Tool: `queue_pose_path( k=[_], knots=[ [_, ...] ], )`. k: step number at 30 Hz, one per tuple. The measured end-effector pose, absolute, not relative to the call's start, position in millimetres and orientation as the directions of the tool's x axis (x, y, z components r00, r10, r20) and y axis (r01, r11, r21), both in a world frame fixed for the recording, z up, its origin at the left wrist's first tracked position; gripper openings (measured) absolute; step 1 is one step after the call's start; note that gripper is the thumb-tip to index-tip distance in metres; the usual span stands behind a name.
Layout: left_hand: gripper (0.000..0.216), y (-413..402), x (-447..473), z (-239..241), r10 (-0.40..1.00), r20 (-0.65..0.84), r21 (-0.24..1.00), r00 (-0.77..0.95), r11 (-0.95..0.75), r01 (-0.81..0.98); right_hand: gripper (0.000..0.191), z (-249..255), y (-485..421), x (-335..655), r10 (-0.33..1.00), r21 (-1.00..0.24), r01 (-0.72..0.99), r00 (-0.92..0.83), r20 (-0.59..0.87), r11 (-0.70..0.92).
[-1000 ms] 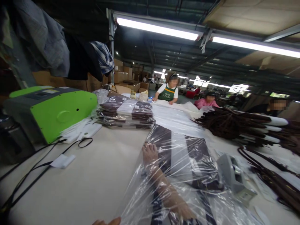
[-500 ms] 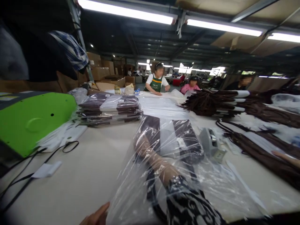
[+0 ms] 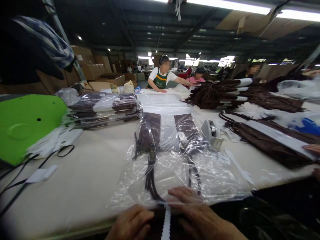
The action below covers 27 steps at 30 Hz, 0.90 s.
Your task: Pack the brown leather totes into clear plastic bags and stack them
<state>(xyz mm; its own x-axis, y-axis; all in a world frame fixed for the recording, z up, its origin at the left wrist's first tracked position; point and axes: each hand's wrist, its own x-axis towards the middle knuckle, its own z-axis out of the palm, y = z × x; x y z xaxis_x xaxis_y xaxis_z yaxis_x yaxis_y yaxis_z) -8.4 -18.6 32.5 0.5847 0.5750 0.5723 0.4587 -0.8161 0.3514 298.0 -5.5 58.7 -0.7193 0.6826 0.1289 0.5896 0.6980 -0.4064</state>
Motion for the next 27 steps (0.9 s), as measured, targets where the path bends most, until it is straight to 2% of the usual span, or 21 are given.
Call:
queue_pose_path(
  k=[2,5,8,11,13,16,19,24,27],
  knots=[
    [0.030,-4,19,40,0.604,0.500,0.388,0.620,-0.797,0.464,0.051,49,-16,282,0.638,-0.332,0.561,-0.743,0.202,0.759],
    [0.043,13,40,42,0.621,0.406,0.374,0.671,-0.782,0.498,0.032,31,-15,252,0.667,-0.282,0.607,-0.640,0.381,0.743],
    [0.033,24,40,36,0.598,0.370,0.417,0.711,-0.791,0.448,0.022,22,-7,235,0.711,-0.324,0.641,-0.547,0.442,0.696],
    [0.021,31,35,36,0.625,0.311,0.497,0.716,-0.749,0.438,0.015,29,-1,235,0.785,-0.405,0.673,-0.533,0.315,0.619],
    [0.020,33,34,42,0.660,0.262,0.540,0.704,-0.705,0.461,0.020,42,2,238,0.817,-0.464,0.679,-0.532,0.225,0.570],
    [0.019,35,34,50,0.690,0.227,0.592,0.687,-0.658,0.465,0.030,63,6,240,0.826,-0.544,0.648,-0.537,0.171,0.534],
    [0.017,38,30,49,0.700,0.220,0.625,0.679,-0.636,0.453,0.031,74,12,244,0.815,-0.587,0.618,-0.565,0.130,0.522],
    [0.018,49,17,24,0.677,0.274,0.578,0.683,-0.683,0.446,0.021,67,16,264,0.813,-0.585,0.666,-0.581,-0.018,0.463],
    [0.020,55,11,8,0.617,0.346,0.506,0.707,-0.757,0.413,0.021,54,14,276,0.854,-0.583,0.700,-0.519,-0.017,0.414]
  ],
)
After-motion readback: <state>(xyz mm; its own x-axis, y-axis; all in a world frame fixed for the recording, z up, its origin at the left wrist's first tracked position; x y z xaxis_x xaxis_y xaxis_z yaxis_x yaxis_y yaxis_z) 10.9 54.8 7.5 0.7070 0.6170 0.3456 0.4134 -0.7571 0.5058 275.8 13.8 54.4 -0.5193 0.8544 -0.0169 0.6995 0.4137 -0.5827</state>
